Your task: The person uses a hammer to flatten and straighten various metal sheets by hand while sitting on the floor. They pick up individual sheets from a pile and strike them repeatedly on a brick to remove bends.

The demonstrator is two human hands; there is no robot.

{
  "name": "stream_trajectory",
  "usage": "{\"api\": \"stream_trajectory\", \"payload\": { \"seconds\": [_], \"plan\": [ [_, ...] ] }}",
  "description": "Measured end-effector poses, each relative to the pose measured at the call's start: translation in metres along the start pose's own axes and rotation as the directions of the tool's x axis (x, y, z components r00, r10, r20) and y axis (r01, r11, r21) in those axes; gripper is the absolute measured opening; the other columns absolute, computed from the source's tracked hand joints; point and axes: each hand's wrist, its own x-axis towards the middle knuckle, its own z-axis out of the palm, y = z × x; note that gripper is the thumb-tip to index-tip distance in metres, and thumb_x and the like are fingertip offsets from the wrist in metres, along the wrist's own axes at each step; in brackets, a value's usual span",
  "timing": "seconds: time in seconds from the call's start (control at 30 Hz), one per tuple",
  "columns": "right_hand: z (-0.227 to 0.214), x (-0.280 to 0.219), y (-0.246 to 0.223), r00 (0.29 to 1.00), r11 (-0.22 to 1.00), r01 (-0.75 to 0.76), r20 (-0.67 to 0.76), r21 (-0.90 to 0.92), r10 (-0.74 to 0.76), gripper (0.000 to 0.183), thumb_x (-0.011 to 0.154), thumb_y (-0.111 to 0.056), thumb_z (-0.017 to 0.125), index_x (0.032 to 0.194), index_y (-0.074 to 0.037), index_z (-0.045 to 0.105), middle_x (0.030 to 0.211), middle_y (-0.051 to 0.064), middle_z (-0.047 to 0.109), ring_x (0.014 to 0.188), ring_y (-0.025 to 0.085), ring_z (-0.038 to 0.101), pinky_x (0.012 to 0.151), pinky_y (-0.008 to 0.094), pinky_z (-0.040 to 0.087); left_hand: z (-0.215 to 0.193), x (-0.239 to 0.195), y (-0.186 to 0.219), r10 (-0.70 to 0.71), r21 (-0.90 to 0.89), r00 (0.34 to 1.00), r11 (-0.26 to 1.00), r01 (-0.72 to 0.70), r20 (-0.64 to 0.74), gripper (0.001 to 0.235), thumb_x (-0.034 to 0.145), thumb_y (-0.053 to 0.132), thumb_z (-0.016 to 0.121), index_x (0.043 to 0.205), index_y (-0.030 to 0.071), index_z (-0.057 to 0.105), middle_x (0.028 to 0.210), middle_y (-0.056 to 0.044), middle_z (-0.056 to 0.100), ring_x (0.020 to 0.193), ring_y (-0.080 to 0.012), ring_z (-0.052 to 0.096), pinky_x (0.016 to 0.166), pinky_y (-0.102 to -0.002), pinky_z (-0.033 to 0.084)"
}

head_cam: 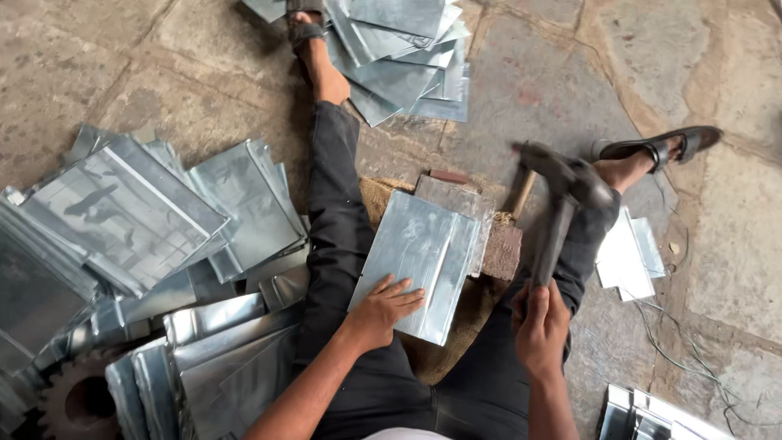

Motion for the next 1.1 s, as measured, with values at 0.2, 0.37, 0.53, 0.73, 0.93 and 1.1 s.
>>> {"api": "stream_trajectory", "payload": {
  "seconds": [0.2, 0.37, 0.53, 0.73, 0.93, 1.1],
  "plan": [
    [0.028, -0.015, 0.042, 0.977, 0.950, -0.085, 0.162, -0.301, 0.139, 0.046, 0.109, -0.043, 0.039, 0.085, -0.008, 0.056, 0.060, 0.000, 0.054, 0.049, 0.007, 0.050, 0.045, 0.024, 0.041, -0.002, -0.004, 0.006, -0.033, 0.019, 0.997, 0.999, 0.032, 0.077, 0.076, 0.081, -0.017, 0.056, 0.145, 0.025, 0.058, 0.159, 0.011, 0.043, 0.153, -0.0153, 0.028, 0.130, -0.044, 0.011],
    [-0.021, -0.025, 0.037, 0.890, 0.896, -0.412, 0.138, -0.166, 0.435, 0.048, 0.109, -0.041, 0.041, 0.084, -0.002, 0.055, 0.061, 0.004, 0.048, 0.046, 0.015, 0.044, 0.042, 0.033, 0.036, -0.006, 0.002, 0.010, -0.013, -0.026, 0.998, 1.000, 0.015, 0.053, 0.077, 0.075, -0.014, 0.061, 0.145, 0.018, 0.057, 0.160, 0.006, 0.043, 0.154, -0.0206, 0.028, 0.129, -0.045, 0.013],
    [0.016, -0.033, 0.048, 1.000, 0.975, 0.001, 0.031, -0.222, 0.006, 0.047, 0.107, -0.043, 0.038, 0.101, -0.003, 0.063, 0.063, 0.003, 0.053, 0.055, 0.010, 0.049, 0.051, 0.030, 0.042, -0.020, 0.001, -0.001, 0.033, -0.081, 0.999, 0.996, -0.031, 0.026, 0.081, 0.071, -0.017, 0.062, 0.144, 0.017, 0.058, 0.159, 0.004, 0.045, 0.152, -0.0228, 0.029, 0.127, -0.046, 0.015],
    [0.012, -0.027, 0.068, 0.917, 0.891, -0.352, 0.085, -0.288, 0.390, 0.047, 0.109, -0.041, 0.045, 0.088, -0.002, 0.063, 0.065, 0.005, 0.055, 0.056, 0.014, 0.048, 0.051, 0.033, 0.040, -0.007, 0.000, 0.001, 0.020, -0.044, 0.999, 0.999, -0.021, -0.036, 0.079, 0.075, -0.019, 0.057, 0.144, 0.020, 0.059, 0.158, 0.005, 0.046, 0.151, -0.0215, 0.031, 0.128, -0.046, 0.015],
    [0.012, -0.024, 0.052, 0.957, 0.924, -0.271, 0.032, -0.269, 0.290, 0.045, 0.112, -0.036, 0.045, 0.091, 0.001, 0.060, 0.067, 0.010, 0.055, 0.057, 0.018, 0.050, 0.054, 0.036, 0.041, -0.002, 0.003, 0.005, -0.058, -0.063, 0.998, 0.996, 0.057, -0.008, 0.078, 0.077, -0.020, 0.053, 0.143, 0.022, 0.060, 0.157, 0.010, 0.047, 0.151, -0.0165, 0.033, 0.129, -0.043, 0.017],
    [0.021, -0.001, 0.044, 0.903, 0.809, -0.369, 0.029, -0.457, 0.428, 0.045, 0.109, -0.038, 0.049, 0.091, 0.001, 0.065, 0.067, 0.013, 0.062, 0.059, 0.021, 0.057, 0.057, 0.039, 0.048, 0.001, 0.007, 0.001, -0.071, -0.101, 0.997, 0.993, 0.068, -0.028, 0.075, 0.080, -0.019, 0.054, 0.142, 0.022, 0.061, 0.156, 0.009, 0.050, 0.152, -0.0159, 0.034, 0.130, -0.044, 0.016]
  ]
}}
